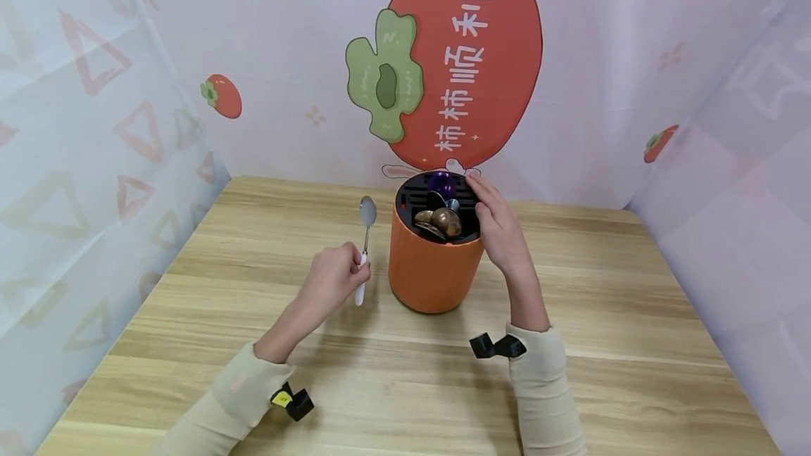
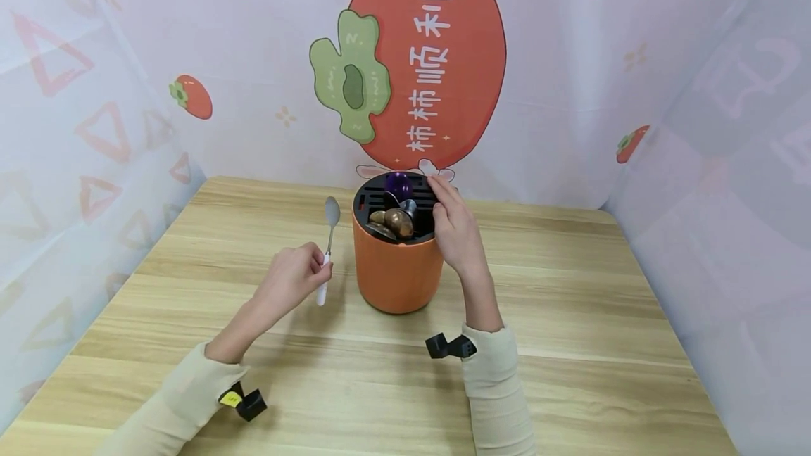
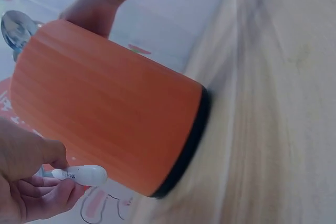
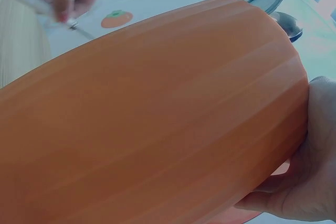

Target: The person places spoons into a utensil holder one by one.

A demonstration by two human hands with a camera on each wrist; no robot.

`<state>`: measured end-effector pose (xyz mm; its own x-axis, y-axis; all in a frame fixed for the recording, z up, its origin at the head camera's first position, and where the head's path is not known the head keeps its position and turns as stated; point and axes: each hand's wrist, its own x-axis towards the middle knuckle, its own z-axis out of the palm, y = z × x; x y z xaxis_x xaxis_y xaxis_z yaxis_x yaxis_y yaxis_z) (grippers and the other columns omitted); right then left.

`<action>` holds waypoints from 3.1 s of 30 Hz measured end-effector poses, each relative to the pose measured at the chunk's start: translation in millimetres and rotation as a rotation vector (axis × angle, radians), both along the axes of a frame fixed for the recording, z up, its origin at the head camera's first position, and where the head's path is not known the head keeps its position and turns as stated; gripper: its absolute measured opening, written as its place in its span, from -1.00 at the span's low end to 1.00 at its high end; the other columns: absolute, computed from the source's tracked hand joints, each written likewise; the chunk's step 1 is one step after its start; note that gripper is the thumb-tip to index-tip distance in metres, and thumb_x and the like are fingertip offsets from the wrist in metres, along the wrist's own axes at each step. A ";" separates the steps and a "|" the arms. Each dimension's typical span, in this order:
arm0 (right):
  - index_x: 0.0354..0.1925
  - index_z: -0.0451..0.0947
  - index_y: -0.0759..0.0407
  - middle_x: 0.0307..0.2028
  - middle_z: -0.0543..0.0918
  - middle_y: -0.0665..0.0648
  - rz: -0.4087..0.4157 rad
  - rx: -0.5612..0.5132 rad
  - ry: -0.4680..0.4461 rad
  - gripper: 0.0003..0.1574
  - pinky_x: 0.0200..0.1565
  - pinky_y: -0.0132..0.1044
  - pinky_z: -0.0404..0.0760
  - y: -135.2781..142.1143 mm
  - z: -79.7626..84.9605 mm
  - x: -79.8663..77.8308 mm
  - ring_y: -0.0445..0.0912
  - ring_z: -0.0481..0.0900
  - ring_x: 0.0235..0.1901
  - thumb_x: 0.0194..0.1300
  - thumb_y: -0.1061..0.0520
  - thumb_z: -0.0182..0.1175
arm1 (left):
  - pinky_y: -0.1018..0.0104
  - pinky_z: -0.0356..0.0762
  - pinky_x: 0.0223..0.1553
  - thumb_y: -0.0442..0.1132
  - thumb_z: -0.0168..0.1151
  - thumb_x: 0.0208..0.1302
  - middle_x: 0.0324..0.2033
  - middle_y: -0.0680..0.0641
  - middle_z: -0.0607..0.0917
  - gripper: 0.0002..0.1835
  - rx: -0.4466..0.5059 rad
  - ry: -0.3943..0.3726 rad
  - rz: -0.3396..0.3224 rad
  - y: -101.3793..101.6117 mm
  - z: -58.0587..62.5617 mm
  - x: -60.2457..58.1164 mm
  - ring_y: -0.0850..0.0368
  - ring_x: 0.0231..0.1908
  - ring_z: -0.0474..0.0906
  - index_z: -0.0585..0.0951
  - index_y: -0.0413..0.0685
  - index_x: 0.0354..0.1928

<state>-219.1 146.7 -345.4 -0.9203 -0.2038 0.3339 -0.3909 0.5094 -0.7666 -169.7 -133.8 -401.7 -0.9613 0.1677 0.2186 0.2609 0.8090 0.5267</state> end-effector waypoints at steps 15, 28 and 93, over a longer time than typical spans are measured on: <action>0.48 0.27 0.11 0.53 0.21 0.00 -0.004 0.007 0.002 -0.38 0.55 0.06 0.02 0.3 -0.2 -0.5 -0.05 0.07 0.55 0.53 0.15 -0.25 | 0.36 0.65 -0.47 -0.31 0.30 0.23 -0.53 -0.06 0.72 -0.91 0.097 0.214 -0.041 13.0 36.4 6.9 0.20 -0.52 0.63 0.62 -0.21 -0.36; 0.47 0.28 0.12 0.52 0.22 0.02 0.001 0.004 0.008 -0.38 0.55 0.04 0.02 -0.3 -0.8 -1.5 -0.05 0.07 0.55 0.52 0.16 -0.24 | 0.30 0.71 -0.41 -0.35 0.26 0.26 -0.48 -0.12 0.74 -0.92 0.162 0.324 -0.098 23.3 69.4 9.8 0.10 -0.45 0.68 0.62 -0.25 -0.30; 0.47 0.28 0.13 0.53 0.21 0.03 0.002 -0.010 0.003 -0.38 0.55 0.05 0.02 -2.0 -2.4 -2.0 -0.04 0.07 0.55 0.51 0.17 -0.24 | 0.25 0.74 -0.14 -0.51 0.08 0.26 -0.26 -0.18 0.74 -0.80 0.342 0.364 -0.175 39.2 81.3 -19.4 0.02 -0.20 0.72 0.66 -0.32 -0.16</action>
<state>-221.1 144.7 -347.8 -0.9190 -0.2018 0.3388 -0.3941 0.5009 -0.7706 -189.1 -94.5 -320.4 -0.7769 0.1791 0.6036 0.5919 0.5347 0.6031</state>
